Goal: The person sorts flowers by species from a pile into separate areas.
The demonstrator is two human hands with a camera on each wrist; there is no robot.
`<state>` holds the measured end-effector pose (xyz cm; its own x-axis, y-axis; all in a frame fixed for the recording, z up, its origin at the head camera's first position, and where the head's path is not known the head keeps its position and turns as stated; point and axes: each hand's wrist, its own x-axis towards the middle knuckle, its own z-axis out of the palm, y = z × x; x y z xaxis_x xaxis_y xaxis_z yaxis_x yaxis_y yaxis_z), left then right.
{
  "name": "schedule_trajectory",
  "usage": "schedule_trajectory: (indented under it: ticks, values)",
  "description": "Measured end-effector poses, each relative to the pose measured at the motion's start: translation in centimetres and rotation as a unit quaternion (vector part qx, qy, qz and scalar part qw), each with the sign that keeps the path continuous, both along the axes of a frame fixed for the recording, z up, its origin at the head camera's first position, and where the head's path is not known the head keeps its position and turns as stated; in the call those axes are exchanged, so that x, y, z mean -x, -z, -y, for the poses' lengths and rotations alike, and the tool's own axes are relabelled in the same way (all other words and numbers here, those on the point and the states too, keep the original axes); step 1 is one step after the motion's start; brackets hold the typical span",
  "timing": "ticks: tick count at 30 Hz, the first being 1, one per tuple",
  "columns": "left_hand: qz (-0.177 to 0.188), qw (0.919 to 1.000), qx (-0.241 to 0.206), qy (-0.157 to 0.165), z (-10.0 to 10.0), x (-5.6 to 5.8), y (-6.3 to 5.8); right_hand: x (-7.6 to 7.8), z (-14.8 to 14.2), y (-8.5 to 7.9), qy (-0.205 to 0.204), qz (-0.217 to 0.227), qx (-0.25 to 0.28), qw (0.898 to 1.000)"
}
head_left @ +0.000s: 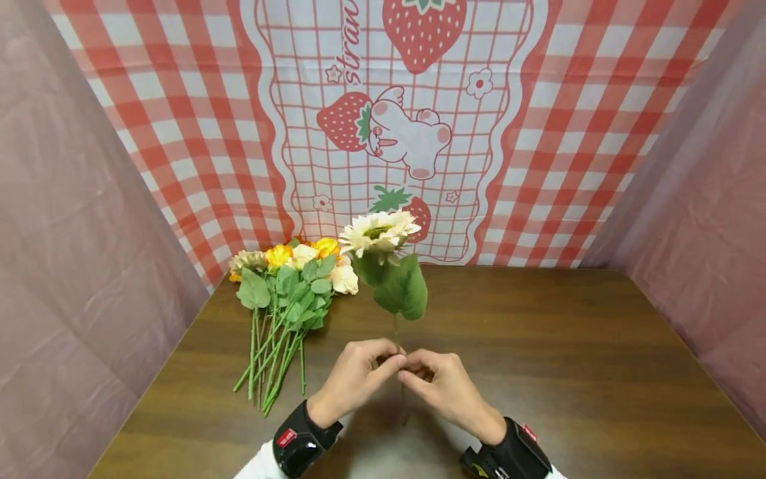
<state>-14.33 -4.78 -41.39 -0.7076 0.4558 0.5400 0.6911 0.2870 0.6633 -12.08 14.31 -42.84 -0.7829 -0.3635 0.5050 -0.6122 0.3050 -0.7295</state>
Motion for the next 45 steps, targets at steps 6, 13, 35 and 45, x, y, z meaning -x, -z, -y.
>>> schedule_trajectory:
  ticks: [6,13,35,45]
  values:
    - [-0.016,0.9979,0.054,-0.032,0.5,0.3,-0.1,0.5,-0.8,-0.2,0.033,-0.005,-0.018,0.999]
    - [-0.019,0.9925,0.064,-0.102,3.0,1.5,-1.0,2.0,-4.9,-1.8,0.131,0.023,-0.075,0.988]
    - [0.009,0.9848,0.062,-0.162,6.4,2.8,-2.5,3.2,-21.2,-3.1,0.243,0.204,-0.2,0.927]
    - [0.009,0.9829,0.074,-0.168,6.4,2.8,-2.5,3.0,-23.7,-2.1,0.247,0.209,-0.271,0.907]
